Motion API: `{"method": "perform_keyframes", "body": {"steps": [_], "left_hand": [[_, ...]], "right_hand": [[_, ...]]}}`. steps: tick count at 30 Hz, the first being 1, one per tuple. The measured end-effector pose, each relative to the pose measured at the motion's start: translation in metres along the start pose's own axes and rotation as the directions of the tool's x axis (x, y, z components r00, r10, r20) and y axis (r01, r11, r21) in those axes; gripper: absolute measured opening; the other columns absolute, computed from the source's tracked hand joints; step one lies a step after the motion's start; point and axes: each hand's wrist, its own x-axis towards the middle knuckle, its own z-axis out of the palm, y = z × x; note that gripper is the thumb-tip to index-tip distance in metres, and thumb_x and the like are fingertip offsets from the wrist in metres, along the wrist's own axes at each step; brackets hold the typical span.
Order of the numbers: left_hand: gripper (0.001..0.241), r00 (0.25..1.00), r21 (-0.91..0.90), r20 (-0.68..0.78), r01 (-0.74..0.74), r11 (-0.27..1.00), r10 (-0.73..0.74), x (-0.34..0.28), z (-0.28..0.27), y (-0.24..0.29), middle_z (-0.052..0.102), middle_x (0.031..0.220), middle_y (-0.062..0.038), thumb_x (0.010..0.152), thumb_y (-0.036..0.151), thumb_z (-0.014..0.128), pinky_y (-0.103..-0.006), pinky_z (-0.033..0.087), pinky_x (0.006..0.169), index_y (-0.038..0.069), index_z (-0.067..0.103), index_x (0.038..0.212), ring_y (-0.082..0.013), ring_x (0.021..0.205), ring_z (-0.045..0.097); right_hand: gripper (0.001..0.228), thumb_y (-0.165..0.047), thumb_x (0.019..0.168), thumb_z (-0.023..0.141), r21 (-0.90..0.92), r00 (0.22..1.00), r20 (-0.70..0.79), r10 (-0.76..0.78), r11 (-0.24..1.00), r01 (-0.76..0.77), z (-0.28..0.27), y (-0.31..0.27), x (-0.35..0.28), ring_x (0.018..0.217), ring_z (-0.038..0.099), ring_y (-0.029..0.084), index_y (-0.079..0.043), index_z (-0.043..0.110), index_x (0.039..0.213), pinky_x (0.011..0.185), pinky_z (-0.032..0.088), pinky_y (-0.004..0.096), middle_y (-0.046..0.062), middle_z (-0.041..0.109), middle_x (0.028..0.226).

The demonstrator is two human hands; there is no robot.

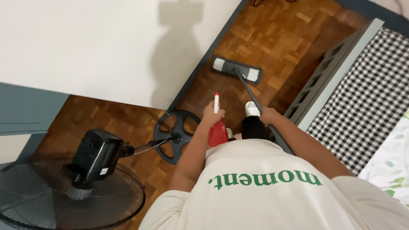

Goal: The person is mopping the wooden floor in a bedroom using a spray mop and a cleaning bottle.

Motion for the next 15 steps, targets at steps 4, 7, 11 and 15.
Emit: {"method": "perform_keyframes", "body": {"steps": [4,7,11,15], "left_hand": [[0.042,0.999,0.071,0.018,-0.039,0.997,0.038,-0.019,-0.019,0.005,0.068,0.082,-0.013,0.069,0.009,0.071,-0.0331,0.060,0.068,0.003,0.061,0.109,-0.0229,0.064,0.074],[0.040,0.998,0.064,0.023,-0.054,0.996,0.053,-0.021,-0.023,-0.002,0.068,0.080,-0.012,0.069,0.009,0.070,-0.0321,0.059,0.069,0.003,0.061,0.108,-0.0205,0.064,0.073],[0.040,0.998,-0.001,0.027,-0.049,0.999,0.049,-0.025,-0.025,-0.008,0.066,0.084,-0.012,0.069,0.005,0.070,-0.0298,0.060,0.065,0.002,0.062,0.108,-0.0206,0.061,0.073],[0.042,0.996,0.045,0.077,-0.055,0.997,0.051,-0.026,-0.026,0.000,0.066,0.089,-0.015,0.071,0.006,0.068,-0.0295,0.060,0.071,-0.001,0.061,0.112,-0.0222,0.066,0.074]], "right_hand": [[0.030,-0.016,0.091,0.053,-0.063,0.999,-0.016,0.037,0.997,-0.038,0.007,-0.005,-0.028,0.054,0.071,0.031,0.006,0.061,0.109,0.055,0.058,0.040,0.017,0.068,0.066],[0.034,-0.014,0.091,0.051,-0.132,1.000,-0.017,0.025,0.991,-0.028,0.005,-0.021,-0.069,0.062,0.074,0.033,0.008,0.060,0.115,0.059,0.059,0.041,0.021,0.072,0.072],[0.081,-0.009,0.085,0.061,-0.354,0.993,0.058,0.100,0.932,-0.073,0.021,-0.030,-0.091,0.087,0.075,0.035,0.011,0.027,0.156,0.073,0.061,0.043,0.028,0.072,0.101],[0.084,-0.013,0.086,0.059,-0.331,0.995,0.050,0.087,0.941,-0.066,0.040,-0.039,-0.090,0.098,0.074,0.037,0.010,0.024,0.158,0.083,0.060,0.050,0.031,0.069,0.117]]}}
